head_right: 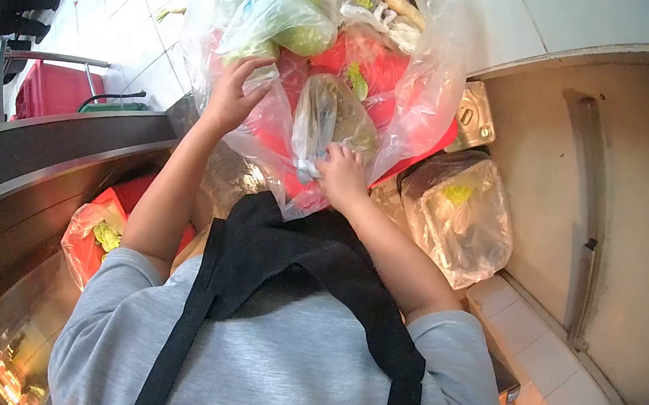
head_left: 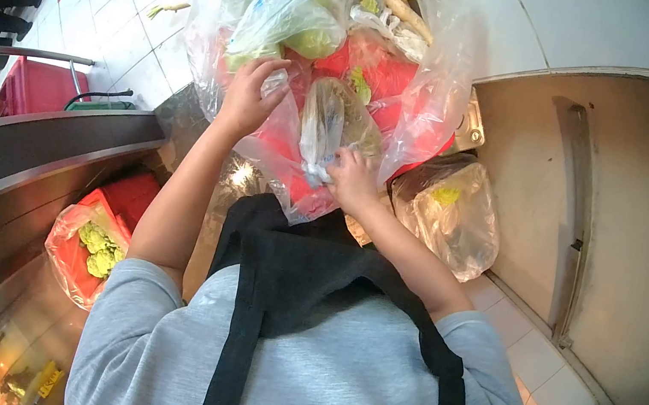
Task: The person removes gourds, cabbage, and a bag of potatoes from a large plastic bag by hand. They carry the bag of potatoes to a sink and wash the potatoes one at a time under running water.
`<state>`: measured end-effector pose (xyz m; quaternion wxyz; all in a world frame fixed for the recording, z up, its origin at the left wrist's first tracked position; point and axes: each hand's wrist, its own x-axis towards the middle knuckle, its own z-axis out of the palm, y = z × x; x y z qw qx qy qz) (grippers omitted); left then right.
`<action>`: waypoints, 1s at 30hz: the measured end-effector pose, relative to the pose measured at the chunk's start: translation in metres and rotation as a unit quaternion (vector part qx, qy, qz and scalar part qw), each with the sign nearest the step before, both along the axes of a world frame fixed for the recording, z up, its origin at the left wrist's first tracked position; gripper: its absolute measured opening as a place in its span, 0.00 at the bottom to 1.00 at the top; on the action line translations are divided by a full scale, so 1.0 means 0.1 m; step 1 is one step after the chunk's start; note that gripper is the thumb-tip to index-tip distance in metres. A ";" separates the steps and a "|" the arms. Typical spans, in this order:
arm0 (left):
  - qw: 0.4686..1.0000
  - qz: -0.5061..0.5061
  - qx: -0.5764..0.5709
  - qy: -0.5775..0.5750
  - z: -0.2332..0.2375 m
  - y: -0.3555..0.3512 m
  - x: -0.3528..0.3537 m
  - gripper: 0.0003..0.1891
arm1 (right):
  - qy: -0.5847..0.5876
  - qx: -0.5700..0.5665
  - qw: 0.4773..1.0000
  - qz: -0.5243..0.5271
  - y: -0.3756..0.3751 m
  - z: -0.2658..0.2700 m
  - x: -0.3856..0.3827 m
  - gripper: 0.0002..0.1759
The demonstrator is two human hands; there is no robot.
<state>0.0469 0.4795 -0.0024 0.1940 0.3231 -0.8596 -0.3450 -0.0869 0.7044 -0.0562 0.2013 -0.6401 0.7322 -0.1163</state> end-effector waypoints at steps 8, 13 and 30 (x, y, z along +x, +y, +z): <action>0.992 -0.090 -0.027 -0.086 -0.05 0.29 0.36 0.32 | 0.029 -0.009 0.997 -0.066 -0.02 0.29 0.18 0.25; 0.992 -0.077 0.019 -0.098 0.04 0.77 0.74 0.30 | 0.026 -0.041 0.996 -0.071 -0.13 -0.15 -0.12 0.22; 0.686 0.350 0.638 0.009 -0.95 1.87 4.94 0.20 | -0.166 -0.039 0.960 -0.222 -1.26 0.67 -0.44 0.13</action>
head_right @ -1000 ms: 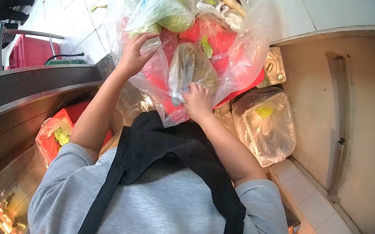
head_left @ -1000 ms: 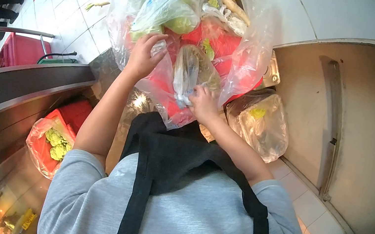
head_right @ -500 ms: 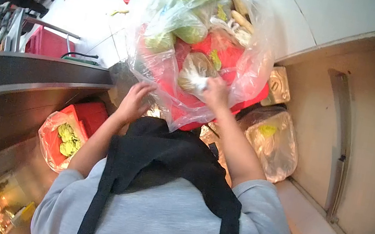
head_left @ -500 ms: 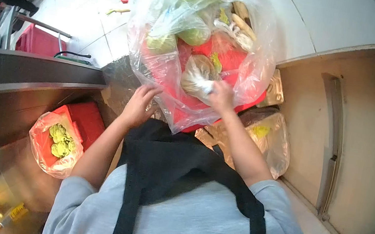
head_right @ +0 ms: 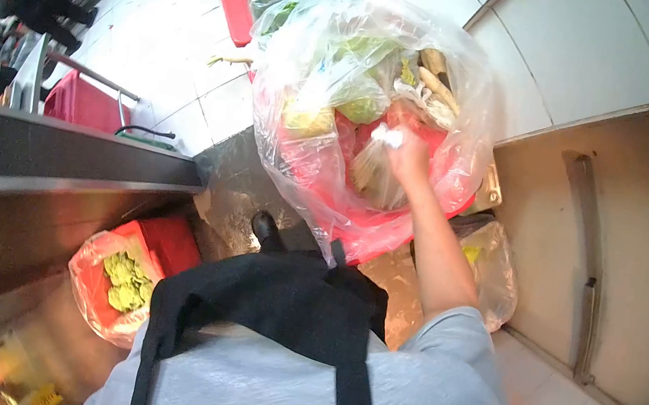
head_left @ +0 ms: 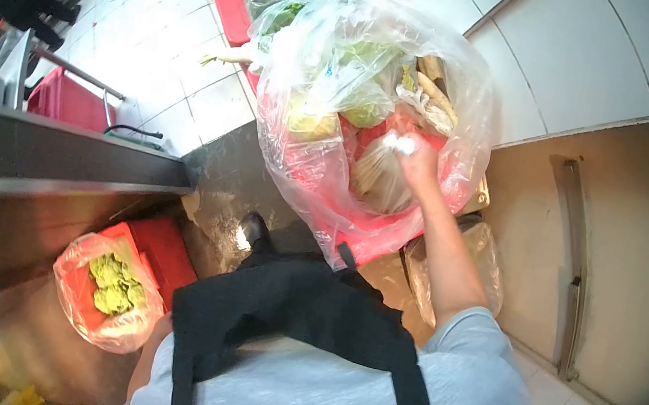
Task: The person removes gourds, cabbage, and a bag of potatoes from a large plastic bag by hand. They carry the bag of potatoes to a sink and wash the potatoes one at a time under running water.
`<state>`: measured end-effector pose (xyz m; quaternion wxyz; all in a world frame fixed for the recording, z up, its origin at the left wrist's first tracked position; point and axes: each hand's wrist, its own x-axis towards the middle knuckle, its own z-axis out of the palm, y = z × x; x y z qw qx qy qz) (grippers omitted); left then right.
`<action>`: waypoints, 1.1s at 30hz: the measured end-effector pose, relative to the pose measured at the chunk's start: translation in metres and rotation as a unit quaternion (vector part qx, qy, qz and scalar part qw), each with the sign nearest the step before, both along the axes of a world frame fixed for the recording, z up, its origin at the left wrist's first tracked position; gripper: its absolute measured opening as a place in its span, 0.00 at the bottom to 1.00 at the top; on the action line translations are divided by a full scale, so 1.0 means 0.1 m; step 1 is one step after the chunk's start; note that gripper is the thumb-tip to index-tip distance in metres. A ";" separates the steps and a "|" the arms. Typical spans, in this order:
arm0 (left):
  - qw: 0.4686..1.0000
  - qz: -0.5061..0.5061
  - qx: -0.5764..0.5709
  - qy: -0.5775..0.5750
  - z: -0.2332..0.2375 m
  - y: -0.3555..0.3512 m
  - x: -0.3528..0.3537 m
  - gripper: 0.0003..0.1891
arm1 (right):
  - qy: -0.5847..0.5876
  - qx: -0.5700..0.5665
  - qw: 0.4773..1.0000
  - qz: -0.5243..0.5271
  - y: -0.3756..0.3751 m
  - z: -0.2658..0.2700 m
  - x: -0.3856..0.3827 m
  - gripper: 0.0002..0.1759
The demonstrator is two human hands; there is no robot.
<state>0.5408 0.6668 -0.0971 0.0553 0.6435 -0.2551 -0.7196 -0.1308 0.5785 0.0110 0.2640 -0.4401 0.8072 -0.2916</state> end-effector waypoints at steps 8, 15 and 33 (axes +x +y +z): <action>0.921 -0.192 -0.292 -0.169 -0.57 -1.10 1.13 0.20 | -0.019 0.170 0.985 -0.024 -0.42 -0.09 -0.54 0.19; 0.932 -0.259 -0.227 -0.111 0.24 -1.91 -0.09 0.22 | 0.198 0.274 0.934 -0.119 -0.40 -0.87 -1.29 0.17; 0.977 -0.182 -0.113 -0.019 0.06 -2.35 -0.74 0.20 | -0.201 -0.048 0.926 -0.316 -0.08 -0.03 -1.90 0.18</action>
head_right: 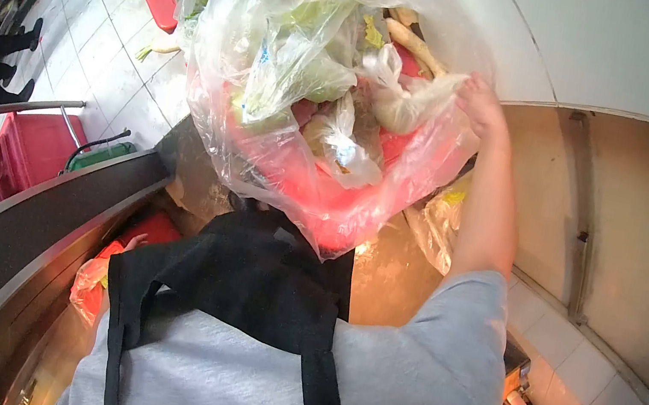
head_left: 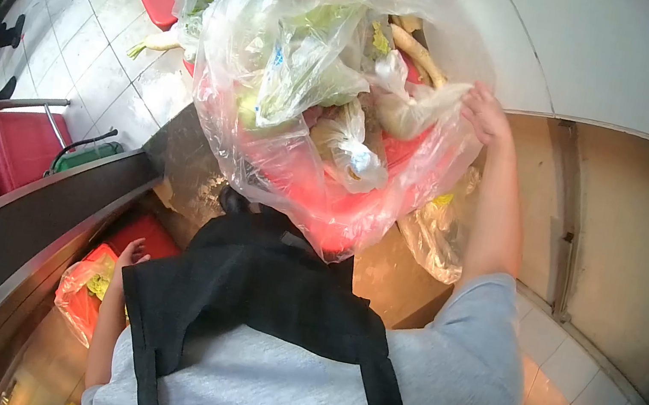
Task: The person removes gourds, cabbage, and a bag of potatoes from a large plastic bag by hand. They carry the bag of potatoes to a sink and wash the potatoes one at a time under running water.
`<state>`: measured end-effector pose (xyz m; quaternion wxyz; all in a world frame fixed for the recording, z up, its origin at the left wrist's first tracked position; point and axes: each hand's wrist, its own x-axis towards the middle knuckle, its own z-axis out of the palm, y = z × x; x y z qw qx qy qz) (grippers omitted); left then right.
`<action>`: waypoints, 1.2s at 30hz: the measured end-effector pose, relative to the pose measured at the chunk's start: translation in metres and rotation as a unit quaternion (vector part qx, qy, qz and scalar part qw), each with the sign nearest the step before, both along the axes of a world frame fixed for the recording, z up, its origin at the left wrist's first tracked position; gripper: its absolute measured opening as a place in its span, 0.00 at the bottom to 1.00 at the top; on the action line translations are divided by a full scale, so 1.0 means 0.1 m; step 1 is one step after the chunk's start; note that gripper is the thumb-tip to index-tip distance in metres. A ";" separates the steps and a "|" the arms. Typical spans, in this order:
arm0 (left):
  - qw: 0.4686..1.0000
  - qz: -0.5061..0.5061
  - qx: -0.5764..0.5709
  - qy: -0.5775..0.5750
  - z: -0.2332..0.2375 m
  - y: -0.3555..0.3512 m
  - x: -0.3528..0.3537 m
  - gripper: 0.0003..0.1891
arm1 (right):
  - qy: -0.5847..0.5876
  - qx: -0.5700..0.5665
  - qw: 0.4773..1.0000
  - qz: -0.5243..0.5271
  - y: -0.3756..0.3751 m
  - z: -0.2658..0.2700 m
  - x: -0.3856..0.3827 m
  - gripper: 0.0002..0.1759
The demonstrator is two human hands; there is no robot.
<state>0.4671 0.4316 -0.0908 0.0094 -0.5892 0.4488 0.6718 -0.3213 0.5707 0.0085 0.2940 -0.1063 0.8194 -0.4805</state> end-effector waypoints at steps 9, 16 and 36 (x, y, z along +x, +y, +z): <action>0.832 -0.344 -0.434 -0.035 0.92 -0.23 -2.08 0.23 | 0.330 0.211 0.870 0.301 0.03 -0.56 0.95 0.38; 0.781 -0.414 -0.458 0.100 1.18 -0.16 -3.22 0.28 | 0.304 0.259 0.894 0.204 0.62 -0.97 1.69 0.40; 0.531 -0.676 -0.501 0.096 0.53 0.10 -4.31 0.15 | 0.411 -0.091 0.907 -0.019 0.71 -0.17 2.13 0.29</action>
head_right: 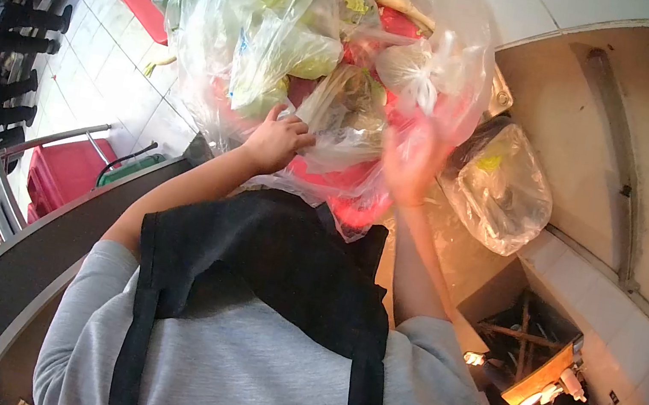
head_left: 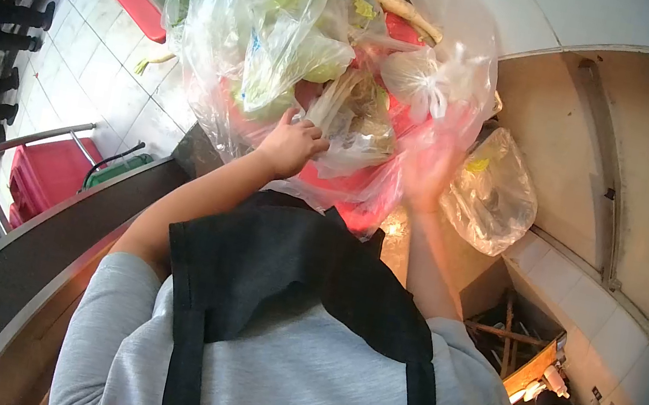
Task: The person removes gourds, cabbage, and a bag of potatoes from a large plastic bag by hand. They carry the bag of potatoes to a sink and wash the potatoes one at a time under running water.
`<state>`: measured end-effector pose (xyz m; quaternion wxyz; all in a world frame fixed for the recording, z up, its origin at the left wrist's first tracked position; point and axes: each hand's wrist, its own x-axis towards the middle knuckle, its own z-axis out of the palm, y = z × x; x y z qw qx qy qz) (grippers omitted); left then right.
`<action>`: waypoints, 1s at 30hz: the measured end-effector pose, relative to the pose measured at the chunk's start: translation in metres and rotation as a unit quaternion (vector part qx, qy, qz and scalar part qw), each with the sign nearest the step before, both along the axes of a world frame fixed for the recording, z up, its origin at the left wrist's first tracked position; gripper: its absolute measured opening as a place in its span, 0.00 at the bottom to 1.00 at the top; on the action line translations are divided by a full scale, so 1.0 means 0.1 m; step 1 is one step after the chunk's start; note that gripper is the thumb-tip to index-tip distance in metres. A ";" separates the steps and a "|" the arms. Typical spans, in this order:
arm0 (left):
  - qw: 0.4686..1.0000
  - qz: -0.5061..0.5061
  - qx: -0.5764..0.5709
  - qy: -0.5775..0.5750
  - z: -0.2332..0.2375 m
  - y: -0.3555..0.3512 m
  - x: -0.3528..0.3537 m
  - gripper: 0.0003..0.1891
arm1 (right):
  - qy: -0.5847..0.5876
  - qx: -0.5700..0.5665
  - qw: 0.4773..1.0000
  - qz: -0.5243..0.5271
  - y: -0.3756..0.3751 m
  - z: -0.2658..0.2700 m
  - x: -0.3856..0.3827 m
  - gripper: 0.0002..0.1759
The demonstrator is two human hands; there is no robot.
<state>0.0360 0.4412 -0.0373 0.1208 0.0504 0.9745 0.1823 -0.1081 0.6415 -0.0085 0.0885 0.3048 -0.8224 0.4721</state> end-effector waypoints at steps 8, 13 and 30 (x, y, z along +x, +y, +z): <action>0.953 0.162 0.223 0.125 0.70 -0.15 0.18 0.24 | -0.204 0.255 0.943 0.071 -0.67 -0.84 0.58 0.20; 0.920 0.330 0.175 0.120 0.89 -0.92 1.36 0.20 | -0.232 0.052 0.964 0.115 -0.83 -0.05 -0.32 0.14; 0.603 0.764 0.211 -0.088 -0.84 -4.17 4.51 0.23 | -0.417 -0.346 0.816 0.201 -3.68 3.57 -0.43 0.14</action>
